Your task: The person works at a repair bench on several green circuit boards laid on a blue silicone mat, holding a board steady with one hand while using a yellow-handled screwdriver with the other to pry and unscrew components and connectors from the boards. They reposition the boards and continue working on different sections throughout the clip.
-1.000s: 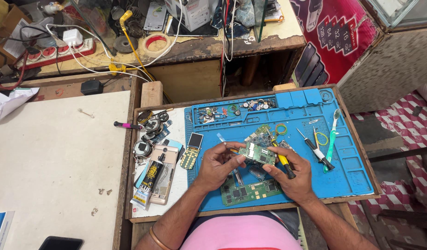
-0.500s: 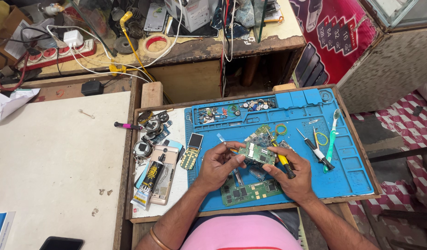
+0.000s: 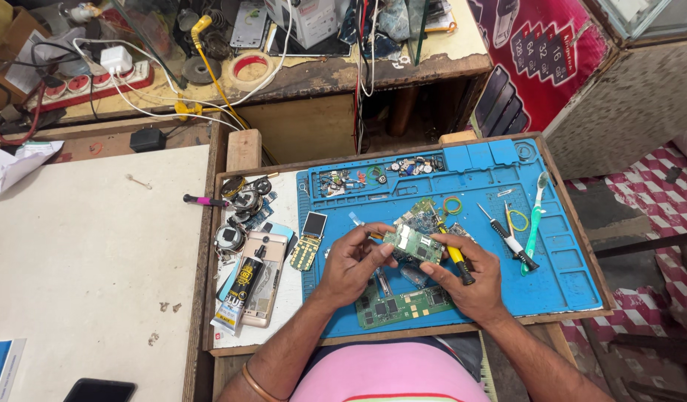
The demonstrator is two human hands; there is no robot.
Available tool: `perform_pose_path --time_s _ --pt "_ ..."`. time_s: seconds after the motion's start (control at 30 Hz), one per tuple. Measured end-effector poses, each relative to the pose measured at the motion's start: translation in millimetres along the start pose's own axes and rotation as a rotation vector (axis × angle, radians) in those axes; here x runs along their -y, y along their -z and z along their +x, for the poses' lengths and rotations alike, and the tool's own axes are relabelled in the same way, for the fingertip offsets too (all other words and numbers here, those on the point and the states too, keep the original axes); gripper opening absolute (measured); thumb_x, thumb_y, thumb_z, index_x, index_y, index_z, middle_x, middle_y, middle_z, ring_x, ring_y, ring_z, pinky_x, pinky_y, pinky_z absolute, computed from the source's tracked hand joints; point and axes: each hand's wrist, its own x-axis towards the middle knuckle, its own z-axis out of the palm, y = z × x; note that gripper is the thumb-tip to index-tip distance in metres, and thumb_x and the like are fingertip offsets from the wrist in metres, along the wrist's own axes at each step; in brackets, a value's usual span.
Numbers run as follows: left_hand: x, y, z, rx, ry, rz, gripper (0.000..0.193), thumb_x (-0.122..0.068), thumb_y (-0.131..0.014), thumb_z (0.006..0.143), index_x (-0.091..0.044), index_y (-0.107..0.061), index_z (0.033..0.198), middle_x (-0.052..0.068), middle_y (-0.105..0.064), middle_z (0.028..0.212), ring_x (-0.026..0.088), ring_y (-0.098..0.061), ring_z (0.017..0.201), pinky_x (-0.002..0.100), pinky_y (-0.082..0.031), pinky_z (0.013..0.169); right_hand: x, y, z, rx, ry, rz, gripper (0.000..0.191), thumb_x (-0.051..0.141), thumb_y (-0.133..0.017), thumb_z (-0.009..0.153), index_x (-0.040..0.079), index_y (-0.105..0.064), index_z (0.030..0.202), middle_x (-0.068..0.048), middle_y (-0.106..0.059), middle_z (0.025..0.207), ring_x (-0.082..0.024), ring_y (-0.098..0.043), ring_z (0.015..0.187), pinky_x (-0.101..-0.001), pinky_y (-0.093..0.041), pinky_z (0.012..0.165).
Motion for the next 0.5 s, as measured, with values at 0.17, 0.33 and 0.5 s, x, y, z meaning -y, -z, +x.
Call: perform_pose_path --time_s 0.17,0.33,0.5 --pt "-2.7 -0.6 -0.9 0.010 -0.028 0.001 0.041 -0.020 -0.066 0.103 0.000 -0.061 0.137 0.007 -0.070 0.112 0.011 -0.071 0.086 0.025 -0.061 0.076 3.3 0.3 -1.1 -0.023 -0.019 0.014 0.047 0.021 -0.086 0.082 0.003 -0.071 0.122 -0.003 -0.072 0.094 -0.007 -0.064 0.083 -0.0217 -0.051 0.071" --pt "-3.7 -1.6 -1.2 0.009 -0.007 0.000 0.042 -0.021 -0.066 0.103 0.000 -0.060 0.140 0.008 -0.071 0.113 0.011 -0.070 0.087 0.025 -0.061 0.076 5.5 -0.1 -1.6 -0.027 -0.024 0.014 0.046 0.020 -0.086 0.082 0.003 -0.071 0.121 -0.003 -0.071 0.094 -0.007 -0.063 0.083 -0.0215 -0.050 0.070" --pt "-1.2 -0.3 -1.0 0.014 -0.003 0.020 0.042 -0.023 -0.066 0.104 -0.001 -0.061 0.138 0.007 -0.072 0.107 0.010 -0.071 0.087 0.025 -0.062 0.077 5.2 -0.3 -2.1 -0.024 -0.022 0.003 0.046 0.021 -0.087 0.081 0.004 -0.071 0.121 -0.002 -0.070 0.093 -0.007 -0.063 0.083 -0.0211 -0.050 0.069"
